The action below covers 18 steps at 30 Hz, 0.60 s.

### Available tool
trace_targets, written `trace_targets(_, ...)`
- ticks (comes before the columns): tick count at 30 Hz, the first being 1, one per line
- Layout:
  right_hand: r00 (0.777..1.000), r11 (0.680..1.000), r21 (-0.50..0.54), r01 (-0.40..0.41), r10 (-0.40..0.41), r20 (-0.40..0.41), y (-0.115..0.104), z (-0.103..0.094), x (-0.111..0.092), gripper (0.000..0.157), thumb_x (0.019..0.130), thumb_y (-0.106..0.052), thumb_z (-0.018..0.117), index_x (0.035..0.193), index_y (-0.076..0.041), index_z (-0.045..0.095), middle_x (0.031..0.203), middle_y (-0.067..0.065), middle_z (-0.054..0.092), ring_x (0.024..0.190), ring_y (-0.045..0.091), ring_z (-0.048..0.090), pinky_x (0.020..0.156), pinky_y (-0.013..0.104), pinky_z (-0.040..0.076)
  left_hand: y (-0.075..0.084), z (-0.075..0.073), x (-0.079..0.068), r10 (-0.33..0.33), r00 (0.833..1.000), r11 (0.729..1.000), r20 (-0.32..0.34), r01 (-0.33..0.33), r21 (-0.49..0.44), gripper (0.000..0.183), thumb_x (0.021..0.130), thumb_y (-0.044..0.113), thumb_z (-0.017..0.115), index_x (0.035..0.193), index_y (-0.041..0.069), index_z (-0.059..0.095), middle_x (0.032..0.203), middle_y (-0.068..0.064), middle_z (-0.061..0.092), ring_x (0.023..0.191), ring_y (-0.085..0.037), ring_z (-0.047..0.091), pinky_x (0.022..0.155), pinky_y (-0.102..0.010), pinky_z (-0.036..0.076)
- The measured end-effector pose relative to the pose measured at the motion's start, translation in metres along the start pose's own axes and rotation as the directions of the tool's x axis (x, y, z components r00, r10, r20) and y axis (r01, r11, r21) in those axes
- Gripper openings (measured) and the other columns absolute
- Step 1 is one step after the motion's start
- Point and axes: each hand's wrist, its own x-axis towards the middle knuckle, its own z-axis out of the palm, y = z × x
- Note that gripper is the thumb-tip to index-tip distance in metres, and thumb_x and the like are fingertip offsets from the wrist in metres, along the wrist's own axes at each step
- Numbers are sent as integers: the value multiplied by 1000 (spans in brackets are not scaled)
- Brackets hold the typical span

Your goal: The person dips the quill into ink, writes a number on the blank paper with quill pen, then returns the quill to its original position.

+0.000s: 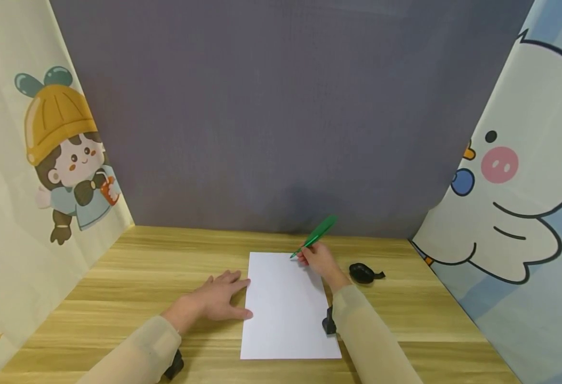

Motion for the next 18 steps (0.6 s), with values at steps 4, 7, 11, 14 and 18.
trace_targets(4,1000,1000,-18,2,-2,-7,0,1,1,25,113,-3,53,127,12,68,109,24,78,92,25,78,82,37,67,0,1,0,-3,1000,1000,-3,3,2,96,94,70,75,169,17,45,181,-20,28,168,-50,22,133,-76,17)
trace_targets(7,1000,1000,-24,-5,5,-3,0,1,1,26,113,-4,53,129,12,67,109,24,78,92,24,78,83,38,67,1,1,-1,-5,1000,1000,-2,5,0,96,94,69,75,169,17,45,181,-21,28,168,-51,22,133,-76,18)
trace_targets(11,1000,1000,-23,-18,18,-2,-1,1,1,26,113,-4,54,129,12,67,109,23,78,91,22,77,84,38,67,2,1,-2,-10,1000,1000,3,10,-6,96,95,70,75,169,17,44,181,-20,27,168,-50,21,133,-76,17)
trace_targets(14,1000,1000,-25,-15,15,-5,0,1,2,26,114,-4,53,128,12,67,108,23,78,89,21,76,82,37,66,1,2,-1,-15,1000,1000,0,15,-6,96,94,70,74,169,18,44,181,-19,28,168,-49,21,134,-75,17)
trace_targets(18,1000,1000,-27,-13,13,-9,0,1,3,26,114,-4,53,128,12,67,107,23,78,88,20,75,81,36,66,0,2,0,-14,1000,1000,-7,14,-4,96,94,70,75,169,18,45,181,-20,28,168,-49,22,134,-75,17)
